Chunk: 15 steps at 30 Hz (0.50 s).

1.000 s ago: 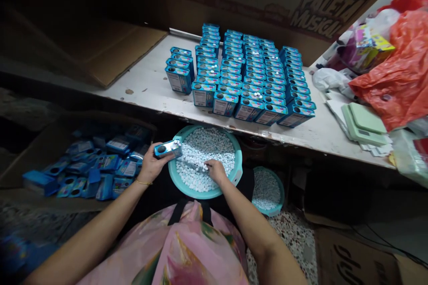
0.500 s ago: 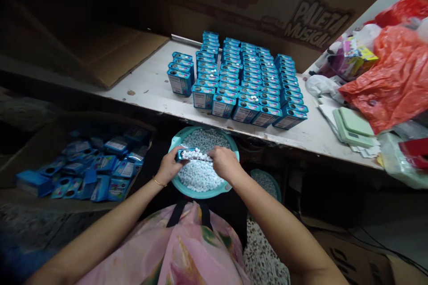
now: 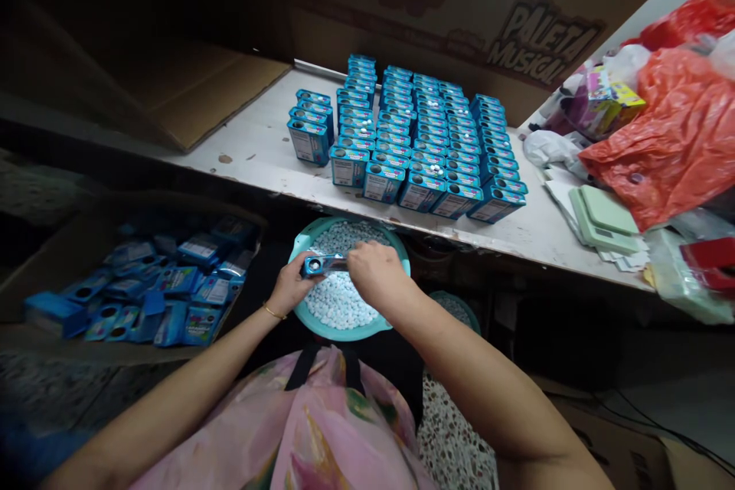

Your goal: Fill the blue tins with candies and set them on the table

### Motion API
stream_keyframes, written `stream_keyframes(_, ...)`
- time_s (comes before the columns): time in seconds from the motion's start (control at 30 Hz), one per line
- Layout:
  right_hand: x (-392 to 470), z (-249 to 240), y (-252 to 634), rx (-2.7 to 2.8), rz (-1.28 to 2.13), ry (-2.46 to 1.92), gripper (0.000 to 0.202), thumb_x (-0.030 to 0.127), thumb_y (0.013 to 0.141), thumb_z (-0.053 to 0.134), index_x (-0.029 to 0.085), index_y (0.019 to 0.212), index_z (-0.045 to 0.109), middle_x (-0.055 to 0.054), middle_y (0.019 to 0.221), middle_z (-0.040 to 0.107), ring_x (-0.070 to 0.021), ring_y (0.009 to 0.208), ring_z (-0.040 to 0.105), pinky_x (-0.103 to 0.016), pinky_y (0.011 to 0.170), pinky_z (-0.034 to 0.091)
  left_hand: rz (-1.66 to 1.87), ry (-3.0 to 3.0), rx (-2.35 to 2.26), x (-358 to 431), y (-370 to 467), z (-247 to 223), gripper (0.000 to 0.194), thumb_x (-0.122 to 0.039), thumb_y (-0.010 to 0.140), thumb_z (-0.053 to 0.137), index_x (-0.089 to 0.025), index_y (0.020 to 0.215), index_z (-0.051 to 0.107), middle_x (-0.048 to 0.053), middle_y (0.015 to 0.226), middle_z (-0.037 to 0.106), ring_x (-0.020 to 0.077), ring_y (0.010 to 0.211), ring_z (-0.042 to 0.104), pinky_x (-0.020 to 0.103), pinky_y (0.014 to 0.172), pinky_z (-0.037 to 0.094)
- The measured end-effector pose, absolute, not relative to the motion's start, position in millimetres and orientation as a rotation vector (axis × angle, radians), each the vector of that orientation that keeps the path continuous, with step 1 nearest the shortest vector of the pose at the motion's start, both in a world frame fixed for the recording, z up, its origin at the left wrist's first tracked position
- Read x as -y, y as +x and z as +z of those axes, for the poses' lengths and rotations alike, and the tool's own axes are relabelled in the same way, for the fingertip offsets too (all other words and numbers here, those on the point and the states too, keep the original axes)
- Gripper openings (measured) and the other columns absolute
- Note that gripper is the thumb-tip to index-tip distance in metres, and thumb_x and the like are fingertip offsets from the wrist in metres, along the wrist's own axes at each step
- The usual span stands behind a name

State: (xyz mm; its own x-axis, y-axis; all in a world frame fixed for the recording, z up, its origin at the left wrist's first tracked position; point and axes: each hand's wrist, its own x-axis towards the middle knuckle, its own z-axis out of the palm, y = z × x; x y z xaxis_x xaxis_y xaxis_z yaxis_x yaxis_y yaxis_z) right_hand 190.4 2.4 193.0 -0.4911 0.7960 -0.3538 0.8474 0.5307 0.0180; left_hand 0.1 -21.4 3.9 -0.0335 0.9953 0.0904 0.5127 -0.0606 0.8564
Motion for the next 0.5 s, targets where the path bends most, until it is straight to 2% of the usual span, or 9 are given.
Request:
stream_keyframes(0.27,6,186,226,-2.384,-0.171,1.614,0.038,0.012,0.085,0.035,0.024,0.115,0.053,-0.006,0.101,0.055,-0.0159,0.092,0.050,-0.024,0.069,0.039,1.192,1.273,-1.485,18,-3,7,0.050,-0.033,0.054,0.074,-0.018,0.096,0.052,-0.002,0.078,0.059,0.0150,0.073,0.058,0.029,0.071,0.048)
stream_keyframes(0.5,19,181,215,-2.393,-0.180,1.556,0.034,0.014,0.087,0.033,0.023,0.110,0.057,-0.008,0.099,0.055,-0.0164,0.092,0.049,-0.023,0.067,0.039,1.208,1.163,-1.362,13,25,0,0.051,-0.027,0.051,0.075,-0.019,0.094,0.049,-0.002,0.079,0.057,0.0132,0.071,0.056,0.027,0.069,0.047)
